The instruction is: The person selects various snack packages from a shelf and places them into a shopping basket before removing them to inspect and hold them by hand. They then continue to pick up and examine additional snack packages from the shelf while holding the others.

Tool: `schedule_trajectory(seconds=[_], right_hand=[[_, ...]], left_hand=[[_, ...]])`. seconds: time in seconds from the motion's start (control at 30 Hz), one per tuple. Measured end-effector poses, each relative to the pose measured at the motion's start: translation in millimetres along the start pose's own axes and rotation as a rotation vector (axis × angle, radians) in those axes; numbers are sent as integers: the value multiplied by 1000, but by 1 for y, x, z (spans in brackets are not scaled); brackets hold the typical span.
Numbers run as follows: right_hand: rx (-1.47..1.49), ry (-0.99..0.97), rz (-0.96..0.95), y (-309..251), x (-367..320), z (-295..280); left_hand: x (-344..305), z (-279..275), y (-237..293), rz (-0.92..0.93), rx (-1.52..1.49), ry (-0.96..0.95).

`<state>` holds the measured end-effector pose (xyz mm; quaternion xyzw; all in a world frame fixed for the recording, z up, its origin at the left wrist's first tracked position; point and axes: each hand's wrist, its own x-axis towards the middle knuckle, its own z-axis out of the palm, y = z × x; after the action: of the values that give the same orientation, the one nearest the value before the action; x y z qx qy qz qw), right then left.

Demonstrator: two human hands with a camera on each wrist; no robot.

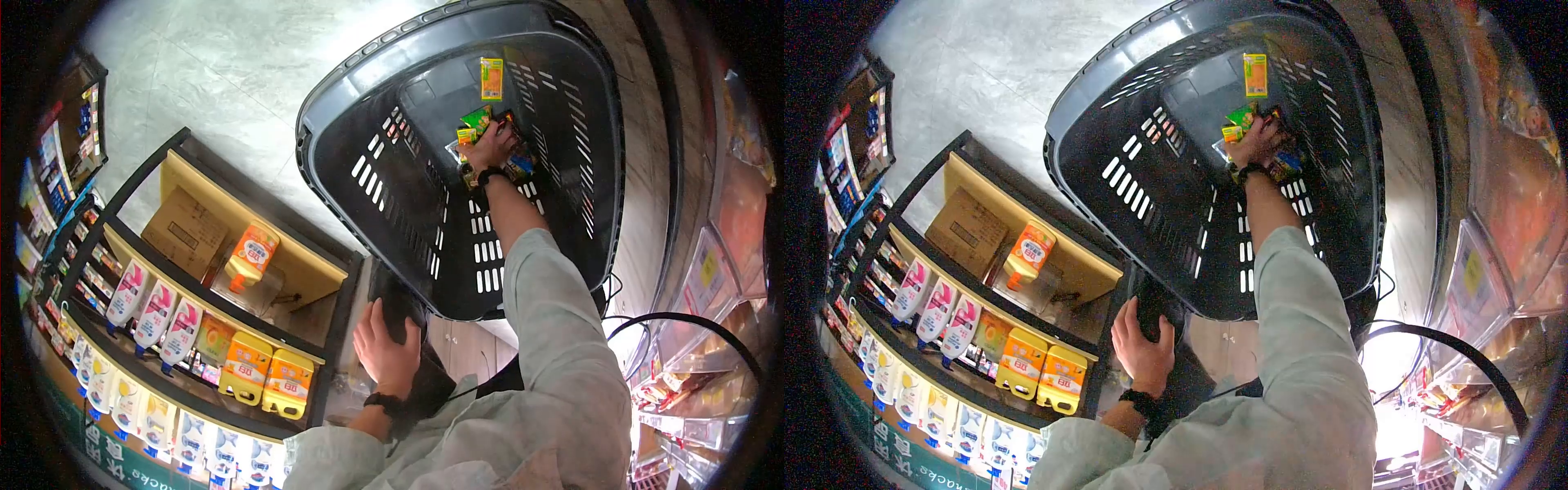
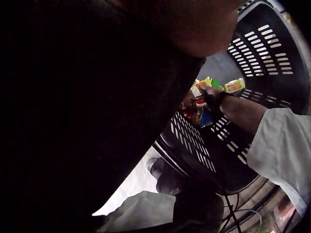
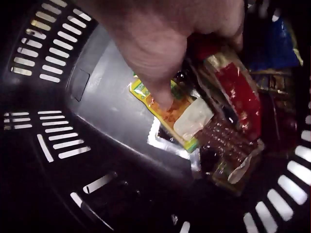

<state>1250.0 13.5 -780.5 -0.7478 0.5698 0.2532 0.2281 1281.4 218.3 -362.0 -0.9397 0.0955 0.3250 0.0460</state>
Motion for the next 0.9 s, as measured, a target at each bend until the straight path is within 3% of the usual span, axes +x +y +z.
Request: schedule_trajectory(seconds=[0.07,0.17,0.37,0.57,0.67,0.9], right_hand=[[-16,23,11,-5,-7,-2],[20,299,-129,8,7,5],[64,-17,71,-4,12,-18],[65,16,225,-4,15,20],[64,2,392,-14,12,18],[50,-244,262,34,39,32]], left_hand=[[0,0,1,-4,3,-2],[0,0,-1,-11,-1,-7],[1,-2,-3,-6,-11,1],[3,-7,0,-20,-35,-40],[5,-8,0,-21,-41,-44],[4,-10,4,-13,-46,-36]])
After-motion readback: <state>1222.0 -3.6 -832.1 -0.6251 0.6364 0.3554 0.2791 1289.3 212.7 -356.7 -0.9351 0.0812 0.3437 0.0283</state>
